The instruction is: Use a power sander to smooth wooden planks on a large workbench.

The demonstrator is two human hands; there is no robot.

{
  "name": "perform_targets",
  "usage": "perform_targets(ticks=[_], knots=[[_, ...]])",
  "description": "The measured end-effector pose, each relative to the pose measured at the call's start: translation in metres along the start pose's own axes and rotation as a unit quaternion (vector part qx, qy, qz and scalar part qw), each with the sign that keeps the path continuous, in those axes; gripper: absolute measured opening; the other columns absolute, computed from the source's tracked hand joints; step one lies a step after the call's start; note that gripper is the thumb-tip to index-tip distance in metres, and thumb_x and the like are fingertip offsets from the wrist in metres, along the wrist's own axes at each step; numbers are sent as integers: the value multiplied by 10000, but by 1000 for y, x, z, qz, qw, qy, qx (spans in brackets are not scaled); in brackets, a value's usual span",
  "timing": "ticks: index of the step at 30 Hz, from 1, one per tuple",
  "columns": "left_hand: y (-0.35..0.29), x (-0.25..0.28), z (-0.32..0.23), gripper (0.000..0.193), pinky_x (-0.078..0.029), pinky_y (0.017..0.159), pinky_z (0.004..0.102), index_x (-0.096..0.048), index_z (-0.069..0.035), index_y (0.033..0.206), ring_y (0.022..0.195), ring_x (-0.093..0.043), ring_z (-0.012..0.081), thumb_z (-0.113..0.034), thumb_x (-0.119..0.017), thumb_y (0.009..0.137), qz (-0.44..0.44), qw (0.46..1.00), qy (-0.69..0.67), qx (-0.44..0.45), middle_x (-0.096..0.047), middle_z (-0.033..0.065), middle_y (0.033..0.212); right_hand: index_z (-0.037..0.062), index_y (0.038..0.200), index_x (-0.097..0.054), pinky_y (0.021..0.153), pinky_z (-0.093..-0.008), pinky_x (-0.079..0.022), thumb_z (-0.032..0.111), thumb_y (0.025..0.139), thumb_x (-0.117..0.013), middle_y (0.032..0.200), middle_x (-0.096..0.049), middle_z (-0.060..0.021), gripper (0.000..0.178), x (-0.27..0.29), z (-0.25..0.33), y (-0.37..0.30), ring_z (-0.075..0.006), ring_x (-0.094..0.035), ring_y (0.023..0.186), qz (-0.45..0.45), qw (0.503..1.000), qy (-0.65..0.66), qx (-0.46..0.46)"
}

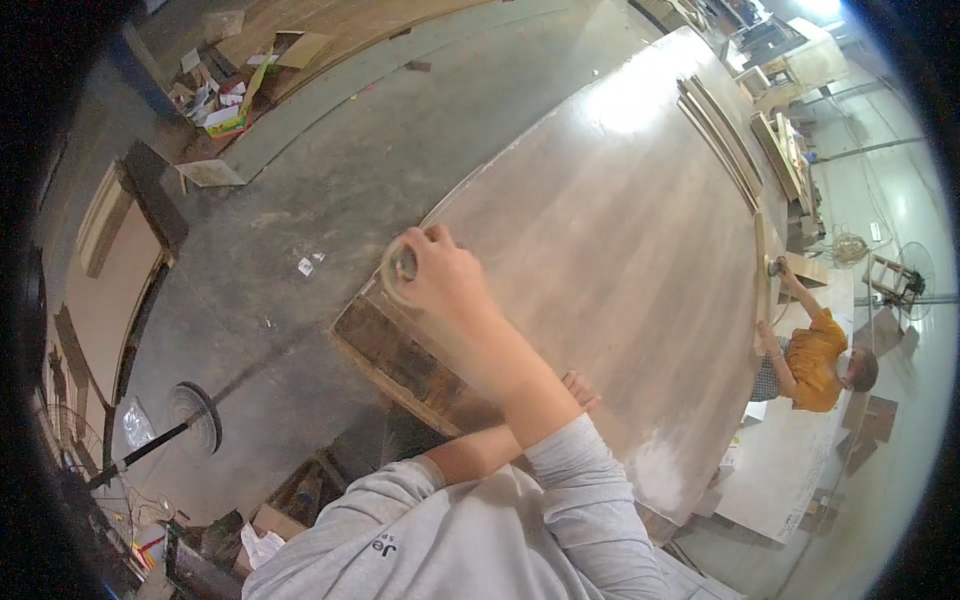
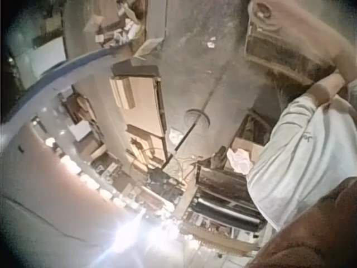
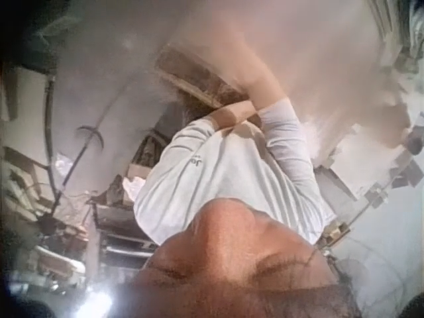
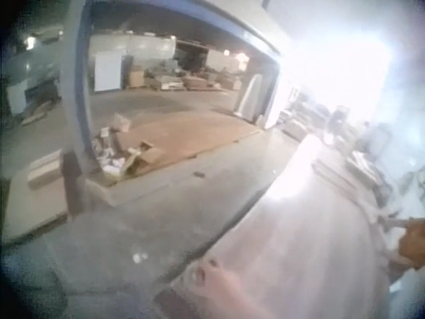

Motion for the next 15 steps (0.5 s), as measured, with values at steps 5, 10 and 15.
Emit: perform_targets(ticks=[5,10,15], knots=[[-2,11,-37,628,-221,1219,602,-382,-24,1532,1365,-423,408,-345,-389,992,-19,877,462,-127,-503,177,1414,194,1221,-610,835,-484,-590,317,799,-770,1301,-605,-131,468,1,-4,-52,-407,-687,1029,59,997,32,35],[0,17,-37,622,-204,1228,607,-388,-22,1530,1387,-408,412,-348,-394,1000,56,907,411,-76,-493,189,1438,207,1177,-616,891,-494,-574,306,796,-801,1365,-570,-127,434,18,-86,-146,-407,-661,1106,114,991,-33,-55],[-3,30,-40,627,-202,1228,607,-390,-18,1528,1389,-405,416,-350,-413,997,77,905,411,-76,-490,197,1444,174,1153,-636,930,-481,-551,295,796,-804,1317,-599,-137,413,29,-79,-145,-399,-635,1155,81,992,-9,-98]])
Point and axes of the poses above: each hand's wrist, its own y-axis towards the middle knuckle, its own x-axis out of the back of the hand, z = x × y, the point moved 7 cm from there along y, towards the middle knuckle
